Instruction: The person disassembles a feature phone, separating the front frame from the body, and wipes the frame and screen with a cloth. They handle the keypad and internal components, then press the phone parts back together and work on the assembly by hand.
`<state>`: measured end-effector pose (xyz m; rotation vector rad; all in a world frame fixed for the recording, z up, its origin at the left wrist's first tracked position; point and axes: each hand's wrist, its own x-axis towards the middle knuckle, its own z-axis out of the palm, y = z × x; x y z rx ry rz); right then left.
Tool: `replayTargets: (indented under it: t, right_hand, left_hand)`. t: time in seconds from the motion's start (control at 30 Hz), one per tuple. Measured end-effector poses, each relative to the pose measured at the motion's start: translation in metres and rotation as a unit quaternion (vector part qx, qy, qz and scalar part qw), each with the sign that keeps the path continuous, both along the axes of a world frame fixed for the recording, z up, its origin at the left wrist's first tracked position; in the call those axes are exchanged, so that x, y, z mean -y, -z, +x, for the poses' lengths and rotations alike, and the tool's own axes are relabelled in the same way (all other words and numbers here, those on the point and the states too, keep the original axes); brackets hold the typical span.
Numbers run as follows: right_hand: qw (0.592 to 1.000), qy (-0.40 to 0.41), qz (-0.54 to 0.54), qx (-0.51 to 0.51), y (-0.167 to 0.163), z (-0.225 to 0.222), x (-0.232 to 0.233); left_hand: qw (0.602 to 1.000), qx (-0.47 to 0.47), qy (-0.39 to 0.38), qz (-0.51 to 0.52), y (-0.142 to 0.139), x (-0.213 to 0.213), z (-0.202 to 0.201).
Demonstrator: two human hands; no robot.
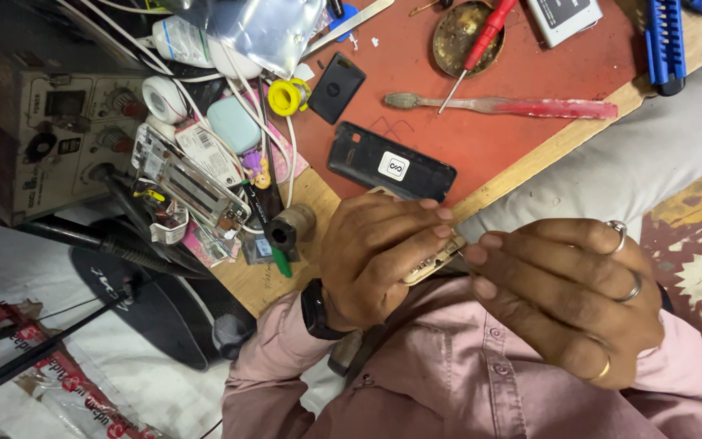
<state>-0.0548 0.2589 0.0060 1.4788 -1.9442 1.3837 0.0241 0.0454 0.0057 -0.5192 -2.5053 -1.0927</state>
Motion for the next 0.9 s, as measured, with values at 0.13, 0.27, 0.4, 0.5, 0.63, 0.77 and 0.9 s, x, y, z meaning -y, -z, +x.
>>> replayTargets:
  t: [0.13,0.27,0.4,0.5,0.63,0.77,0.9]
  right_hand:
    - [0.993,-0.043,0.007,0.108,-0.007,-0.003,-0.003]
    - [0.988,-0.014,-0.014,0.153,-0.009,-0.002,0.003]
    - [0.963,-0.064,-0.039,0.260,-0.009,-0.006,0.002]
    - [0.941,-0.041,-0.117,0.315,0.006,0.000,0.007]
    - [0.835,-0.033,-0.220,0.502,0.030,0.028,0.013]
    - [0.746,-0.069,-0.326,0.576,0.045,0.043,0.023]
    - [0.739,-0.061,-0.347,0.575,0.044,0.041,0.025]
  left_hand:
    - [1.000,0.000,0.005,-0.007,0.000,0.001,0.000]
    - [1.000,0.000,0.003,-0.005,-0.001,0.000,0.000]
    - [1.000,0.008,0.012,0.001,-0.004,0.002,0.001]
    - [1.000,0.015,0.020,0.010,-0.007,0.005,0.001]
    - [0.999,0.012,0.031,0.029,-0.008,0.008,0.001]
    - [0.998,0.023,0.021,0.045,-0.008,0.008,0.001]
    - [0.998,0.029,0.007,0.049,-0.008,0.009,0.001]
